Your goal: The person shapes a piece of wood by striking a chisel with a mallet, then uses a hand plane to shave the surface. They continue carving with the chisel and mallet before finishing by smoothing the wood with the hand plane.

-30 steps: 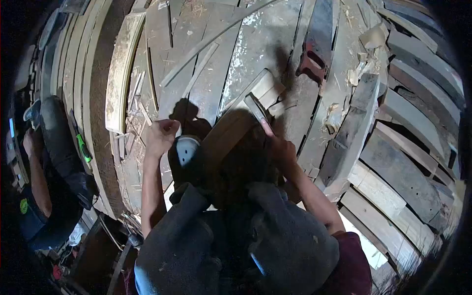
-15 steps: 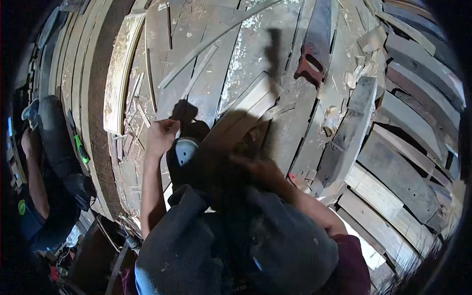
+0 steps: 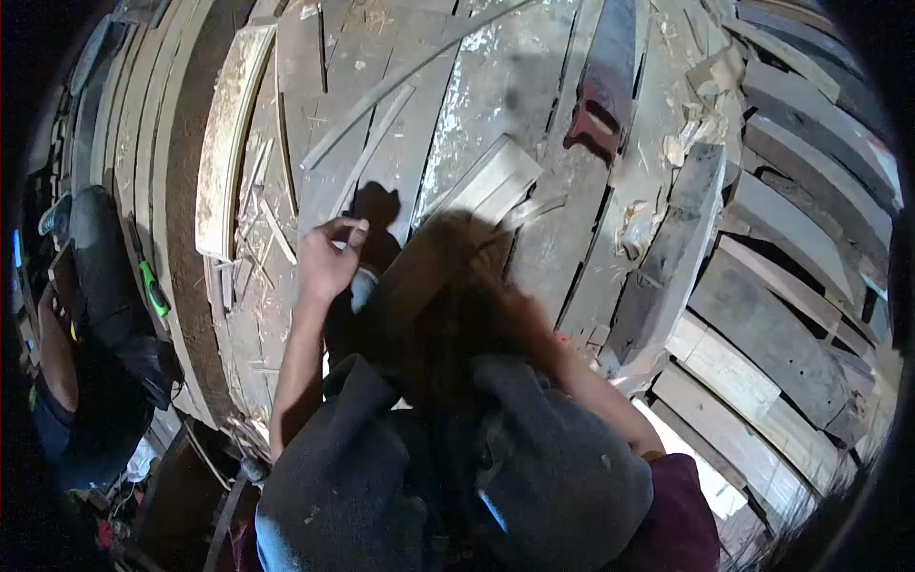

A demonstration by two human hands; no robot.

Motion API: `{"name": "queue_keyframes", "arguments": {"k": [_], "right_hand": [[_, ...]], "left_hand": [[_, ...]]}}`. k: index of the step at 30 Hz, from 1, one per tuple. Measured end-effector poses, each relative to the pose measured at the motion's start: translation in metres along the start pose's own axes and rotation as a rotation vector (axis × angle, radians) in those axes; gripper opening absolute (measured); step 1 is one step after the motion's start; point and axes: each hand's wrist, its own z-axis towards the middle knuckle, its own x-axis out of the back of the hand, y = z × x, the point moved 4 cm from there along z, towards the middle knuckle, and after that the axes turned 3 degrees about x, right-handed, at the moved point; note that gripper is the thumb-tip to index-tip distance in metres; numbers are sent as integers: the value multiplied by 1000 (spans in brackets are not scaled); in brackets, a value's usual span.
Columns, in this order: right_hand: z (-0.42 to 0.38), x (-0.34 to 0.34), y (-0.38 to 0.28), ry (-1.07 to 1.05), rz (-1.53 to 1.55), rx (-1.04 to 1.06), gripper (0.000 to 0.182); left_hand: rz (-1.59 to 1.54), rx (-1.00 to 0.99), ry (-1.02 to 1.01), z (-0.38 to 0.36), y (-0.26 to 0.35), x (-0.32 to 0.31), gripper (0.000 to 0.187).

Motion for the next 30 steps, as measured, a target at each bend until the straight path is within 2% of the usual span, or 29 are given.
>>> {"name": "queue_keyframes", "arguments": {"k": [1,3,4,6,7,9,10,13,15,17,19,20,21,23,24,27,29,30], "right_hand": [[-5,2,-3,-130,-49,12,49],[-17,7,-11,-390,-140,57,42],[-1,19,14,-414,47,-138,43],[16,21,33,-433,110,-342,51],[23,21,33,-425,-23,-343,58],[20,23,10,-298,-179,-97,65],[0,22,-20,-184,-201,150,65],[20,44,-16,123,-280,391,67],[39,65,11,-47,-229,-49,69],[30,56,-2,-170,-183,-144,64],[-8,4,-14,-353,-278,10,71],[-6,19,-25,-189,-269,151,70],[-6,36,-35,-21,-280,291,69],[29,66,-6,-200,-243,33,67],[44,81,4,-6,-164,-13,63],[35,67,-14,0,-34,-150,59],[10,34,-39,179,-140,330,62],[7,28,-35,154,-189,367,63]], "left_hand": [[24,70,14,-4,16,-3,23],[69,74,50,-4,9,-15,22],[60,60,64,-2,15,-16,22],[53,47,75,-7,22,-15,22],[15,29,80,-10,14,-19,22],[-69,-34,101,-7,-3,-27,22],[-3,10,94,-13,20,-20,22],[-5,-138,131,-13,12,-27,22],[32,-124,101,-14,16,-25,24],[63,-87,76,-20,16,-25,24],[79,-57,78,-16,14,-27,21],[101,31,25,-17,24,-23,21],[95,-10,35,-15,25,-23,21],[80,-76,67,-16,20,-26,21],[101,-68,51,-14,15,-28,20],[50,-181,131,-15,11,-29,20],[75,-100,107,-15,12,-29,20],[80,-65,80,-17,18,-25,21]]}}
